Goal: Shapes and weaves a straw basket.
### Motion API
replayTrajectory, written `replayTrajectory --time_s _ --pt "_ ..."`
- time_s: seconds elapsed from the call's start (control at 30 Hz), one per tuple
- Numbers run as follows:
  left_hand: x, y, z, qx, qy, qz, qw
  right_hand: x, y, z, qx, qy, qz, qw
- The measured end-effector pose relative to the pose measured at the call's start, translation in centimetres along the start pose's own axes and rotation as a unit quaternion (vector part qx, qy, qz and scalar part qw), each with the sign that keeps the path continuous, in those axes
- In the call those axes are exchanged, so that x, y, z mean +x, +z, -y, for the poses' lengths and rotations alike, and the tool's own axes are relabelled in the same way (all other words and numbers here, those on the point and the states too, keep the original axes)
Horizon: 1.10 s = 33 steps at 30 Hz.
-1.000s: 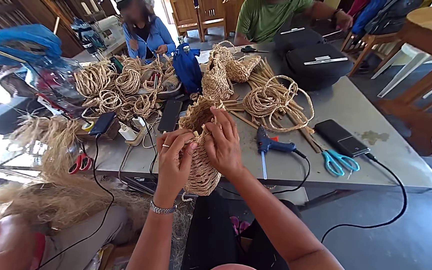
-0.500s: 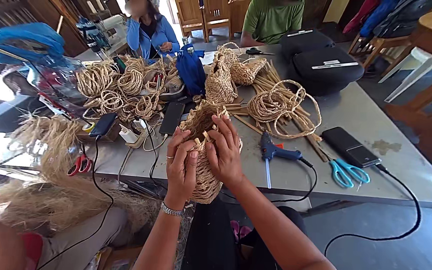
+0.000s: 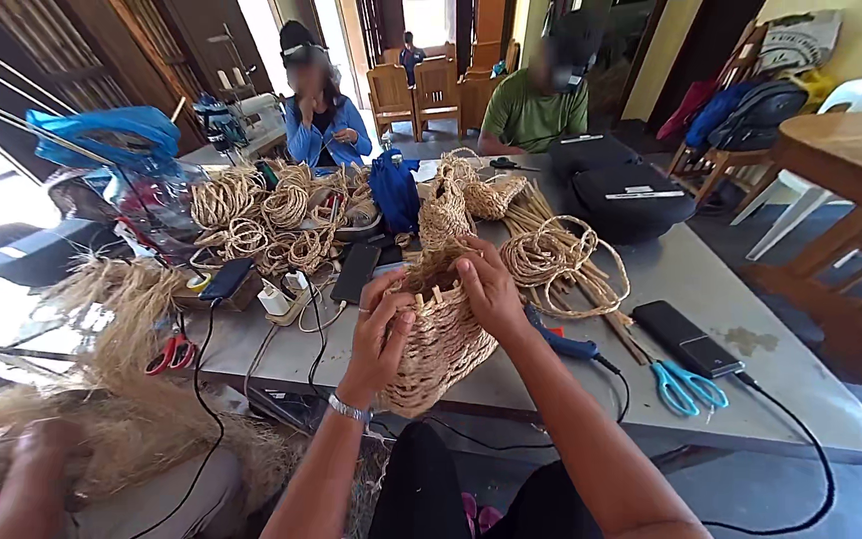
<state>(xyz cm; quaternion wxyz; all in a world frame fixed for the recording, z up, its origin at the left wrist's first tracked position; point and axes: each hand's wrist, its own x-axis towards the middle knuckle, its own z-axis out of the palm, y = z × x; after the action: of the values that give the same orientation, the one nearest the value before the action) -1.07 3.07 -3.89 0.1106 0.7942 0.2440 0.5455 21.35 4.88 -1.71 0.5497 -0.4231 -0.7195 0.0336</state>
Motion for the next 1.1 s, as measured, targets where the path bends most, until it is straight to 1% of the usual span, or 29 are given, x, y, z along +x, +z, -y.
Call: replayTrajectory --time_s 0.07,0.13,0.2,0.3,0.4,0.5,0.6,0.73,0.97,1.1 --pt "1.5 -0.8 2.1 -0.004 -0.002 0.036 0.999 -0.1 -0.1 0.0 -0.04 0.005 -0.015 0.999" --pt "2.8 -1.3 3.8 -0.01 -0.028 0.05 0.998 0.0 0.0 0.4 -0.088 0.021 -0.01 0.996" --pt "3.2 -1.4 4.4 -0.024 -0.064 0.039 0.997 -0.2 0.2 0.8 -0.128 0.035 0.001 0.991" --pt "2.5 0.2 4.1 -0.038 -0.088 -0.024 0.995 -1.1 0.9 0.0 -0.147 0.005 -0.025 0.989" --pt "1.4 2.5 4.3 -0.034 -0.069 -0.098 0.992 -1.9 1.5 -1.2 -0.139 -0.025 -0.068 0.988" --pt "1.0 3.6 4.2 0.019 -0.061 -0.129 0.99 -2.1 2.0 -1.4 -0.141 -0.02 -0.093 0.985" --pt "0.9 3.6 4.3 0.039 -0.053 -0.125 0.99 -2.0 2.1 -1.3 -0.154 -0.012 -0.09 0.984" --pt "0.5 2.9 3.7 0.052 -0.066 -0.081 0.993 -2.3 1.8 -1.1 -0.155 -0.012 -0.072 0.985" --pt "0.9 2.9 4.2 0.026 -0.034 -0.103 0.994 -2.4 2.3 -1.2 -0.139 -0.025 -0.091 0.986" --pt "1.1 2.9 4.3 0.024 -0.023 -0.111 0.993 -2.5 1.7 -0.5 -0.137 -0.013 -0.065 0.988"
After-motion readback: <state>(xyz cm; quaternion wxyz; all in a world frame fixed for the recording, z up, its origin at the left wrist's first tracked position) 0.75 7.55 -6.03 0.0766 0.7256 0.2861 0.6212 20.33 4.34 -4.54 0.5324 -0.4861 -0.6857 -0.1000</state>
